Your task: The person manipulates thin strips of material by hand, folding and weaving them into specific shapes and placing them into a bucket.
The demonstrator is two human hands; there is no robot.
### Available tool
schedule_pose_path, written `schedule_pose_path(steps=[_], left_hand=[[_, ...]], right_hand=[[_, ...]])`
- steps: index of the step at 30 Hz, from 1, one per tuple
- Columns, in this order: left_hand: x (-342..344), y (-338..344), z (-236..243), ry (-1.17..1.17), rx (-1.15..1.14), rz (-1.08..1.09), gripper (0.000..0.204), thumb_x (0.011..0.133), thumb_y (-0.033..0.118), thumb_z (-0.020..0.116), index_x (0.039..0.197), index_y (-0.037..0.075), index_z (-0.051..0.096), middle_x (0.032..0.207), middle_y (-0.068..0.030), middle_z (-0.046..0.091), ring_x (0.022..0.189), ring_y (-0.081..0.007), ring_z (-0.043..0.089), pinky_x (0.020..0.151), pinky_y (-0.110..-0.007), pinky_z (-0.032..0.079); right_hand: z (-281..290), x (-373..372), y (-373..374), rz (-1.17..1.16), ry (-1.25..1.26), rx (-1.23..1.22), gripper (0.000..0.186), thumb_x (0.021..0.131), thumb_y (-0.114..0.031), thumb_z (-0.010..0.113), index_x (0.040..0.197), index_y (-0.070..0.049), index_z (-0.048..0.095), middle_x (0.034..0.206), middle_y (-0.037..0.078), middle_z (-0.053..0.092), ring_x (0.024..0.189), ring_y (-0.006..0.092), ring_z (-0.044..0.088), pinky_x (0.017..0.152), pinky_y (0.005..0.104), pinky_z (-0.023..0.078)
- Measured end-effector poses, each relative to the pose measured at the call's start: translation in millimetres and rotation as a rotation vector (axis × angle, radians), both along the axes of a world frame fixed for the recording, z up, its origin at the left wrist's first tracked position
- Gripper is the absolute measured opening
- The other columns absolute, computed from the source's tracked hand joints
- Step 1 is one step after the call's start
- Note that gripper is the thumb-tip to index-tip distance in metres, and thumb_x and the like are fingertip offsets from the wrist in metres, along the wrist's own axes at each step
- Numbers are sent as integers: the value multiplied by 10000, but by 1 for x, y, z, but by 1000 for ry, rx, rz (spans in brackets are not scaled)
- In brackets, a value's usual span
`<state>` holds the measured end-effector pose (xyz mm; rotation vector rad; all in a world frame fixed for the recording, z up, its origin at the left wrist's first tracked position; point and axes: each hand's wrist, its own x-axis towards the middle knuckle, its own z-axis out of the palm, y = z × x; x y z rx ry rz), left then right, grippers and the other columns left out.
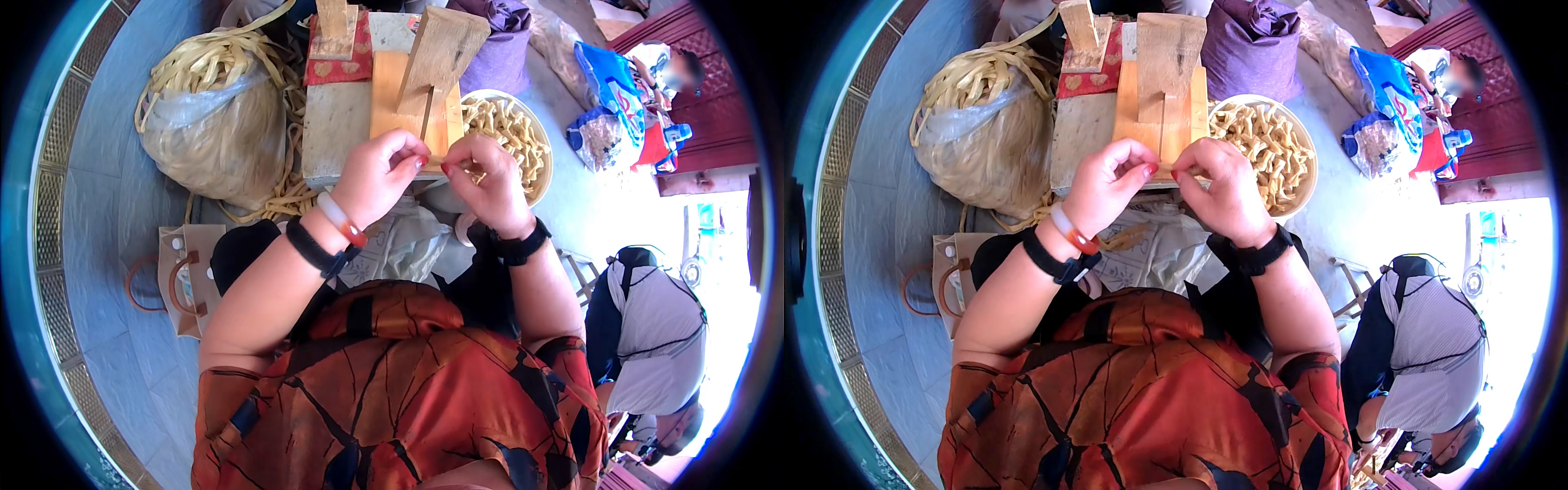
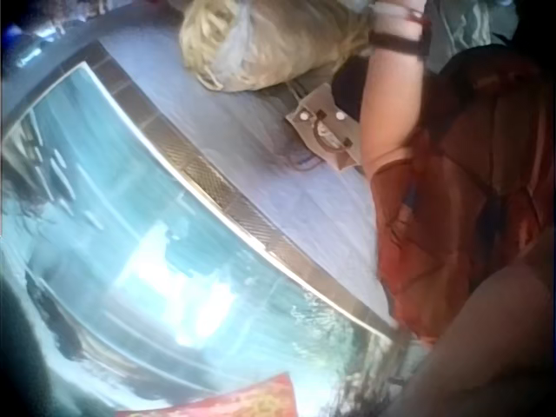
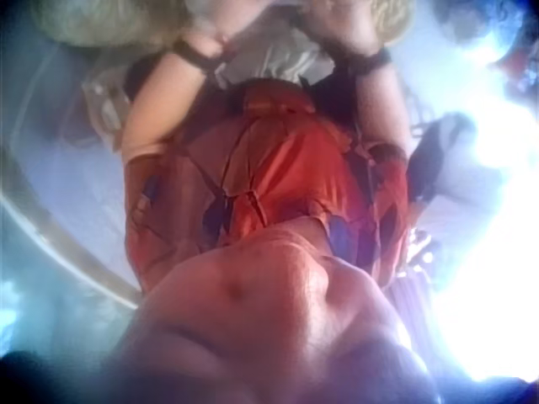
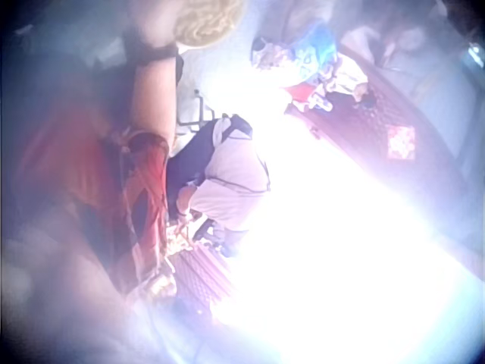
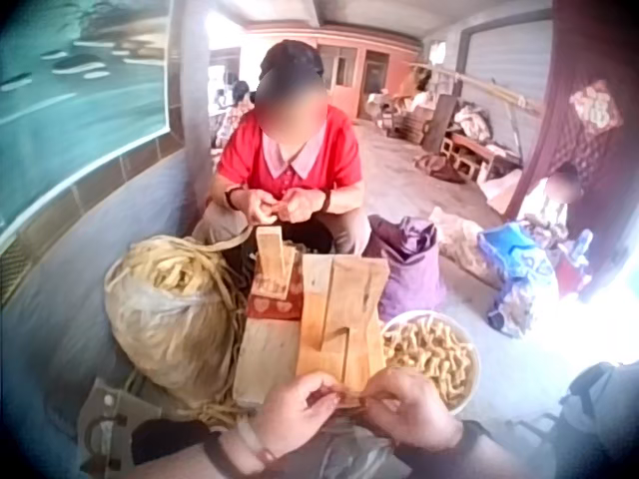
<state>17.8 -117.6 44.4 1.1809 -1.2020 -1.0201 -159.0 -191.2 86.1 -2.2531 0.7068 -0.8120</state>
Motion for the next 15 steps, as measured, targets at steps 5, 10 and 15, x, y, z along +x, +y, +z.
schedule_pose_path(steps=[5, 10, 15], left_hand=[[0, -17, -5, -204, -58, 122, 114, 878, -34, 594, 987, -5, 604, 858, -61, 670, 789, -114, 642, 727, -250, 513], [0, -20, -7, -480, -129, 219, 115, 852, -28, 611, 961, 5, 600, 822, -100, 674, 748, -185, 672, 682, -282, 525], [2, -22, -13, -558, -191, 263, 106, 836, -8, 626, 933, 26, 598, 793, -110, 657, 704, -245, 657, 634, -320, 512]], right_hand=[[-10, 4, -16, -86, 7, 138, 68, 766, -18, 649, 817, -43, 613, 775, 80, 623, 750, 226, 618, 668, 316, 491], [-18, 8, -22, -80, 1, 49, 91, 748, -4, 638, 818, -47, 599, 766, 87, 614, 742, 254, 611, 674, 337, 489], [-26, 13, -24, -99, 3, 99, 95, 743, 1, 631, 810, -54, 593, 765, 102, 607, 748, 284, 607, 687, 358, 486]])
